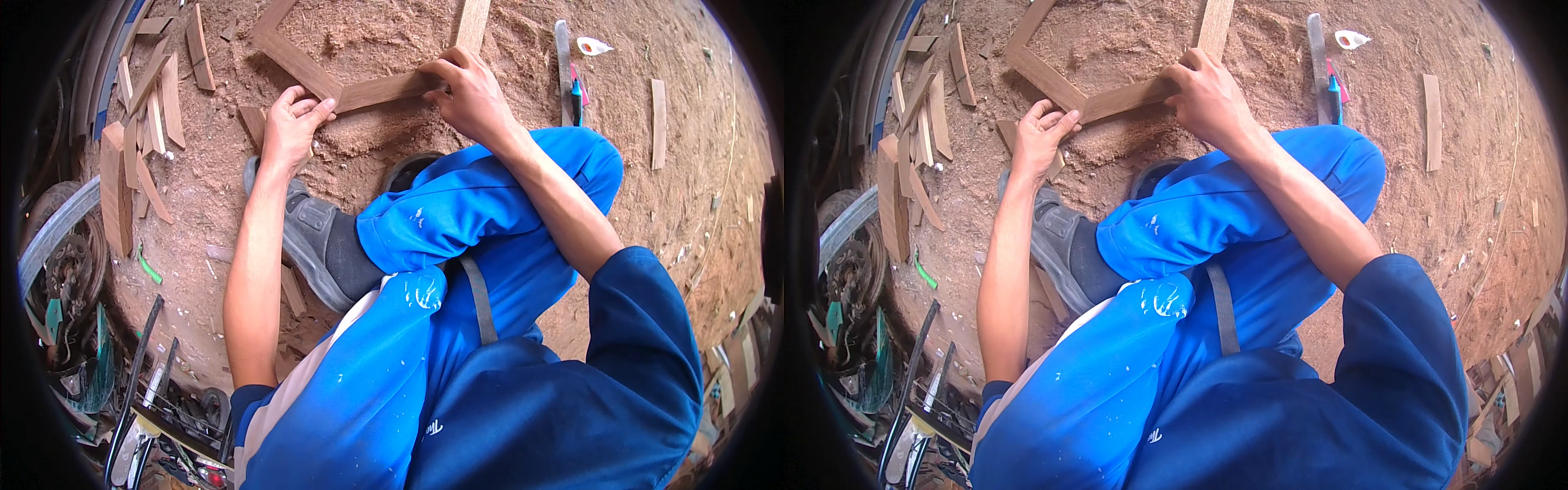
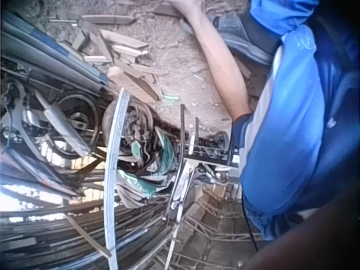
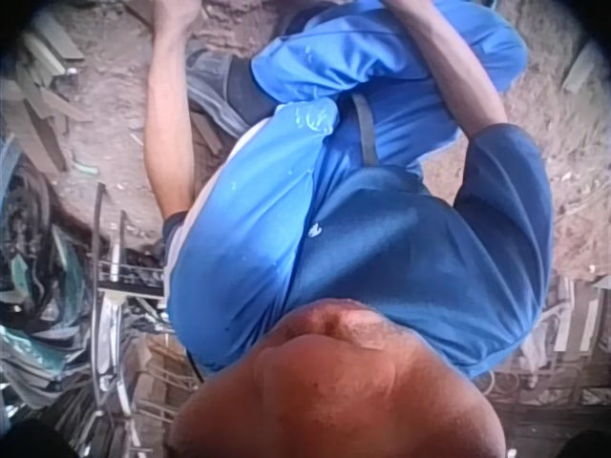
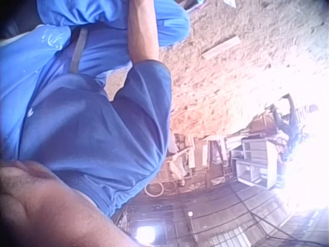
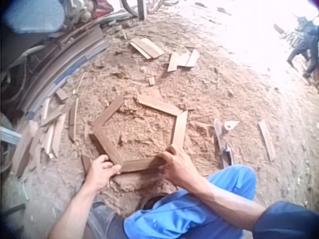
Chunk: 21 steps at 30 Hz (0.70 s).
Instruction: The person assembles a wood frame by applying adhesive to the ends of wood pieces and joining them together by hand on the ground, using a utility knife to trim edges.
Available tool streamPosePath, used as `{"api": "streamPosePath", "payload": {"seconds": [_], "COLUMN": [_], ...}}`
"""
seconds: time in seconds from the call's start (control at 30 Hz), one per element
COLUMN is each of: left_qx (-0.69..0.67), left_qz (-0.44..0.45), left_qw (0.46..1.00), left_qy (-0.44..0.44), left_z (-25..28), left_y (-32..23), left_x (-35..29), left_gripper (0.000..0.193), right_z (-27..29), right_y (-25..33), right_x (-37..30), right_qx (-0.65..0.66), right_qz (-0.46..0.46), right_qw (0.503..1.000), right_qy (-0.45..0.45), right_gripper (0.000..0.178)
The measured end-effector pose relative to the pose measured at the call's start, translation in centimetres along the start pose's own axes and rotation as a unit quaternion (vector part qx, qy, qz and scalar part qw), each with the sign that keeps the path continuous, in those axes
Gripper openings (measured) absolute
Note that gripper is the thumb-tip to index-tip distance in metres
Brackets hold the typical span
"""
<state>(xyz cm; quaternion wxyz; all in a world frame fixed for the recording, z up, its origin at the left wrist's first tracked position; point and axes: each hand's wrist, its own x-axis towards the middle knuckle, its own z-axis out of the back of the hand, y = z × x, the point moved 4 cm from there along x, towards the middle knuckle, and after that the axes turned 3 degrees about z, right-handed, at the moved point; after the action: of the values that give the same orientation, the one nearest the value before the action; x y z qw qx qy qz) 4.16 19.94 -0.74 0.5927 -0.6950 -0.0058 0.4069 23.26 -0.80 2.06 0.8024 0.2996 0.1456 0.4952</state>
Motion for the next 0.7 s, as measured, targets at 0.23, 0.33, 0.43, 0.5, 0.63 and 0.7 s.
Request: {"api": "streamPosePath", "payload": {"seconds": [0.23, 0.33, 0.43, 0.5, 0.63, 0.7], "left_qx": [0.008, 0.005, 0.000, 0.005, 0.043, 0.065], "left_qz": [0.037, 0.037, 0.024, 0.012, 0.012, 0.018], "left_qw": [0.999, 0.999, 1.000, 1.000, 0.999, 0.998], "left_qy": [0.003, 0.005, 0.014, 0.015, 0.000, -0.013], "left_z": [-0.05, 0.20, 0.08, 0.04, 0.08, -0.15], "left_y": [-0.12, 0.06, 0.14, 0.13, 0.24, -0.05], "left_x": [-0.28, -0.19, -0.06, -0.17, -0.14, -0.16], "left_gripper": [0.073, 0.078, 0.079, 0.080, 0.079, 0.078], "right_z": [0.11, 0.04, 0.10, 0.06, -0.17, -0.16], "right_y": [-0.03, 0.02, -0.07, -0.02, -0.08, -0.15], "right_x": [0.01, 0.02, 0.01, 0.05, 0.08, 0.08], "right_qx": [0.004, 0.002, 0.000, 0.000, 0.003, -0.004], "right_qz": [-0.001, -0.001, -0.003, -0.006, -0.006, -0.002], "right_qw": [1.000, 1.000, 1.000, 1.000, 1.000, 1.000], "right_qy": [-0.004, -0.005, -0.003, 0.000, -0.002, -0.004], "right_gripper": [0.036, 0.036, 0.037, 0.037, 0.037, 0.037]}}
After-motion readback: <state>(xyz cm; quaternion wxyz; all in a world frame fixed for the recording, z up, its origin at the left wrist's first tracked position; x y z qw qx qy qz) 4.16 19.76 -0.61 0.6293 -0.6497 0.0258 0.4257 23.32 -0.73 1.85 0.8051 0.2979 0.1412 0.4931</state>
